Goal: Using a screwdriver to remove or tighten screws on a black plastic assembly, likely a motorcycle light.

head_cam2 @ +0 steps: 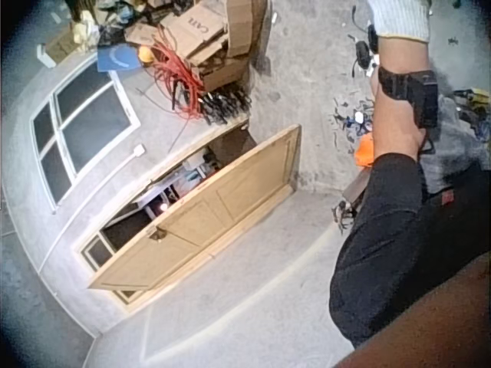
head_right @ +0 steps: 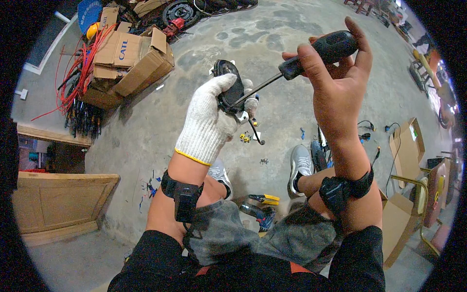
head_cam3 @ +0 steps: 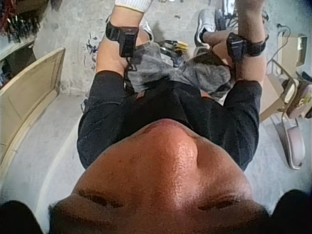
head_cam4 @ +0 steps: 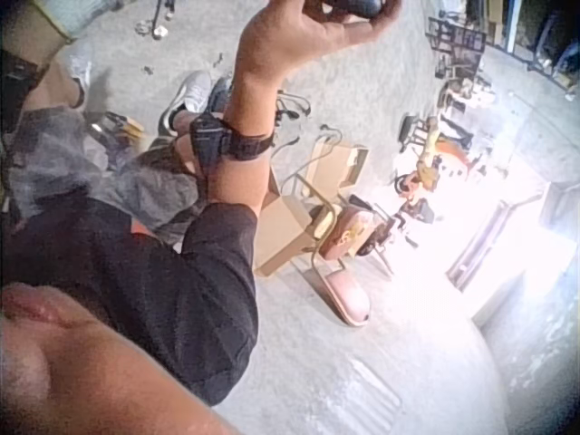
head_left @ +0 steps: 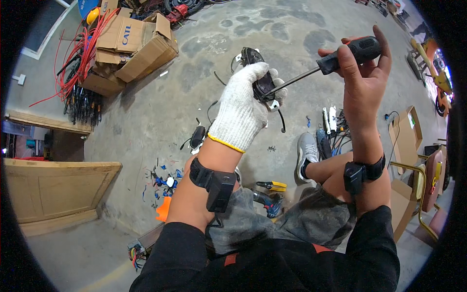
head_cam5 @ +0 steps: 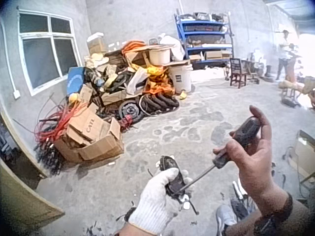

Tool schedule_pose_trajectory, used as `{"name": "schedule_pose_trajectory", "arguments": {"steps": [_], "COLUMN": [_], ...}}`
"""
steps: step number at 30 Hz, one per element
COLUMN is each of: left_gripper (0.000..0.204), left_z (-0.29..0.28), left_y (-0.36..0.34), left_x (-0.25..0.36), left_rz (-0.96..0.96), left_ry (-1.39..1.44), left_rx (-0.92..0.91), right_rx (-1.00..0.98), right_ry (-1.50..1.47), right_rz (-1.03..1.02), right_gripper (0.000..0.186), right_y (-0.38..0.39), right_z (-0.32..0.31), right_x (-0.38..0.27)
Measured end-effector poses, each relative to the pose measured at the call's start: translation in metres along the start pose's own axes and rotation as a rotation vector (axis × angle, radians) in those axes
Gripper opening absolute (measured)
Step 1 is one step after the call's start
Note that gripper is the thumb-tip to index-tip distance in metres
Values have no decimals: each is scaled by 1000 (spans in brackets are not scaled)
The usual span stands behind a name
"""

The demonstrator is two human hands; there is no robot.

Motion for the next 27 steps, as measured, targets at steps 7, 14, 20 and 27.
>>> {"name": "schedule_pose_trajectory", "arguments": {"steps": [7,14,20,27], "left_gripper": [14,13,21,26], "left_z": [-1,0,-9,-11], "left_y": [-5,0,-5,0], "left_x": [-7,-7,-6,5], "left_rz": [-41,-57,-26,41], "left_ry": [32,25,2,-51], "left_rx": [-23,-7,6,161], "right_rx": [36,7,-26,-7], "right_ry": [-67,-66,-3,-117], "right_rz": [-49,-12,-10,-25], "right_gripper": [69,69,66,41], "right_y": [-1,1,0,-8], "right_z": [-5,2,6,-7], "right_x": [-3,-1,3,-1]}}
Point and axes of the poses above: each hand's wrist, its own y-axis away from the middle knuckle, its own z-axis out of the palm, x = y × z, the point moved 9 cm from there along -y, towards the middle knuckle, and after that the axes turned 5 degrees about -y, right-handed, at the moved point
